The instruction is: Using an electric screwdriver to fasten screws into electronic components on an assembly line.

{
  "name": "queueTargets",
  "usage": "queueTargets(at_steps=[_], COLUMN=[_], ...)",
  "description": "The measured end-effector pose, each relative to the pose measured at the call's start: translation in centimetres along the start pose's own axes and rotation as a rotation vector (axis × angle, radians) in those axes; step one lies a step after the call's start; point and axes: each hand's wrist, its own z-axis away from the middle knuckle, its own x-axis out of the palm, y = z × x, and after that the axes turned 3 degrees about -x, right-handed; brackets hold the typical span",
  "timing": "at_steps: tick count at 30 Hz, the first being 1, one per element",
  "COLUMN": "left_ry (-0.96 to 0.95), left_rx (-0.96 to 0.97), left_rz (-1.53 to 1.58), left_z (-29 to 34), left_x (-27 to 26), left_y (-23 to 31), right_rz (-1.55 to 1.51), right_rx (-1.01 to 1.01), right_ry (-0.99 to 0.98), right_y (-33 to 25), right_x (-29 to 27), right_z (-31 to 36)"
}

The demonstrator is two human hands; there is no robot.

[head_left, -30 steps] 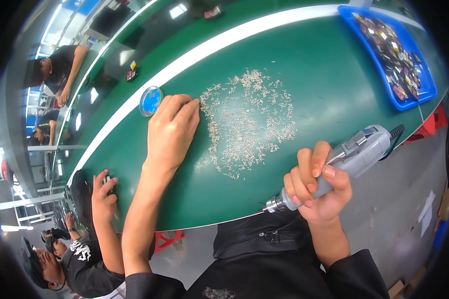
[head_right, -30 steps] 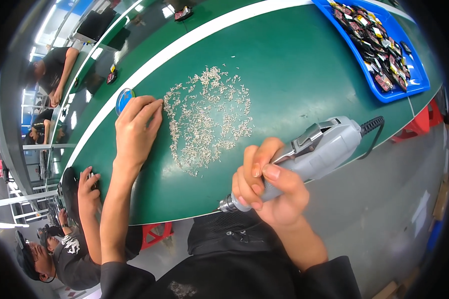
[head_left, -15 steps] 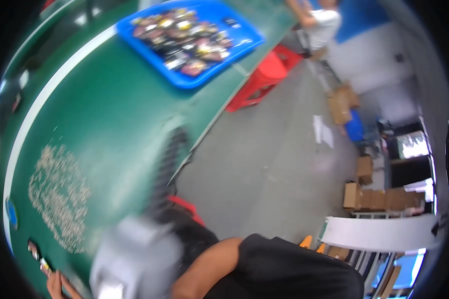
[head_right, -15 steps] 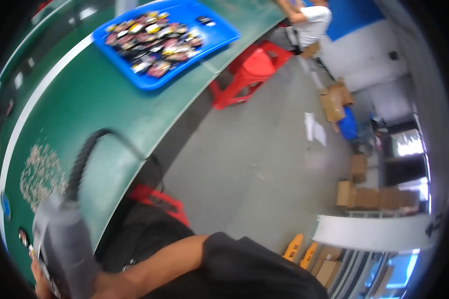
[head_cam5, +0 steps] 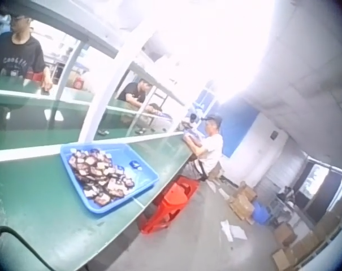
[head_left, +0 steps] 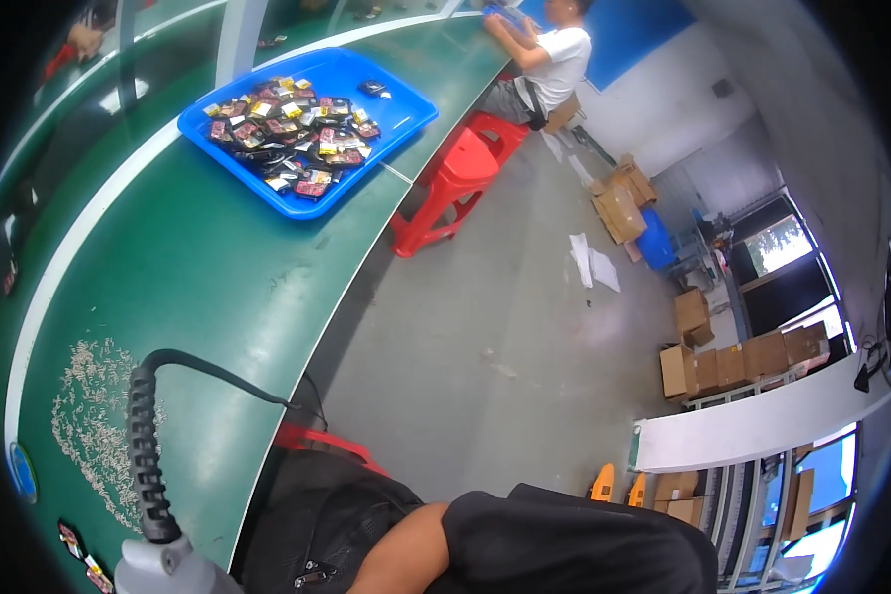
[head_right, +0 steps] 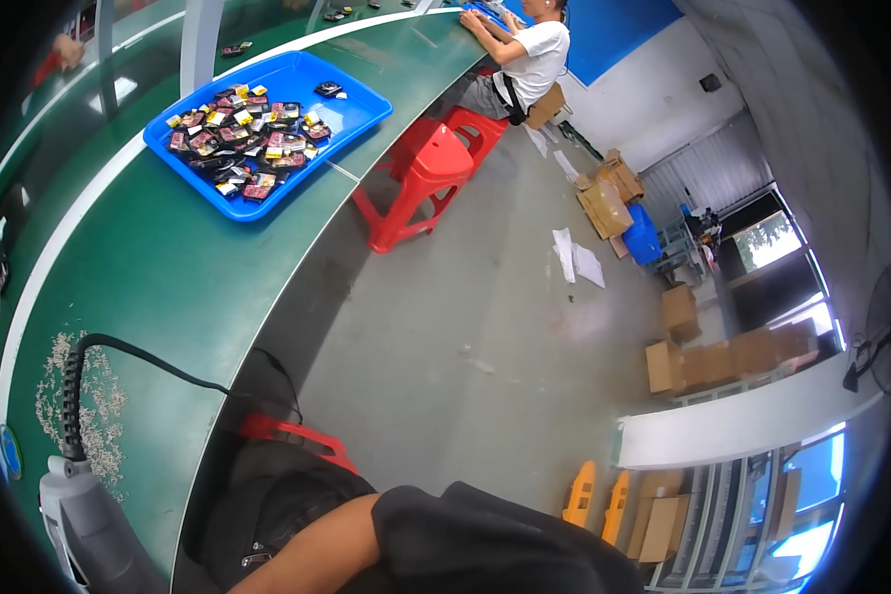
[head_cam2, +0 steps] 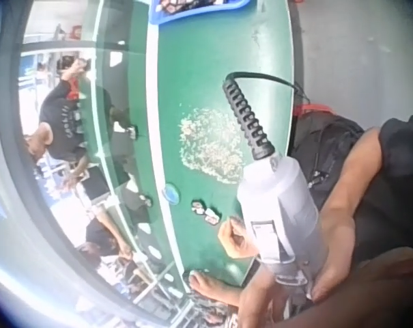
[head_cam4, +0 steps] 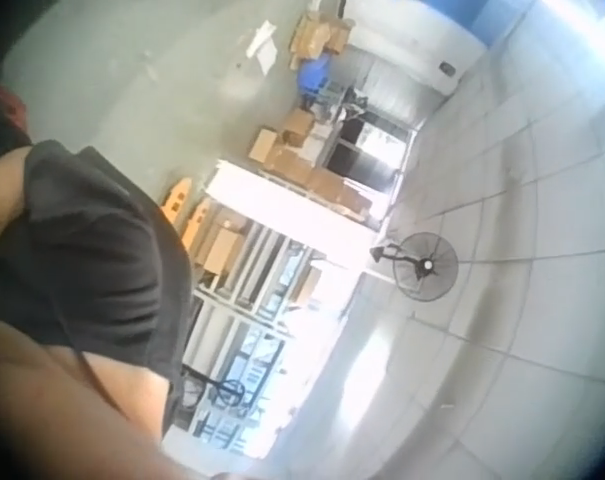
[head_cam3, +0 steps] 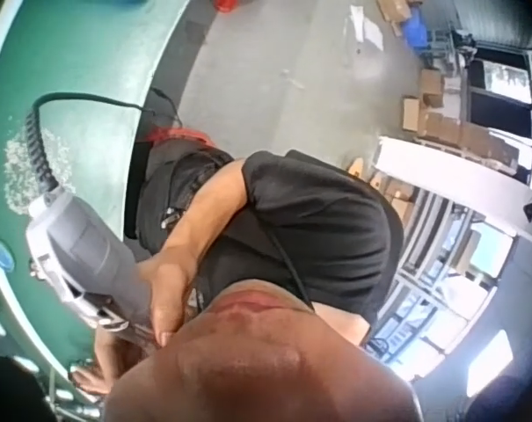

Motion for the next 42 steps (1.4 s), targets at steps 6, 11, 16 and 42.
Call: queueTargets(at_steps=[6, 11, 16, 42], left_ry=[-0.082, -0.128, -0.07, -0.275], left_rx=[-0.067, -0.121, -0.258, -0.485], left_rz=[0.01, -0.029, -0.324, 0.513], left_z=[0.3, 0.1, 1.8, 1.5], left_x=[-2.3, -5.0, -14.2, -11.9], left_y=[-0.1, -0.3, 1.2, 6.4], right_rz=[0.24, 0.393, 0.278, 0.277], right_rx=[-0.015, -0.01, 0.095, -0.196], right_ry=[0.007, -0.003, -0.022, 0.323], right_y=[-3.8, -6.9, -5.7, -1.1], right_x=[-1.3, -2.4, -5.4, -5.7], right_z=[0.9, 0.7, -0.9, -3.5])
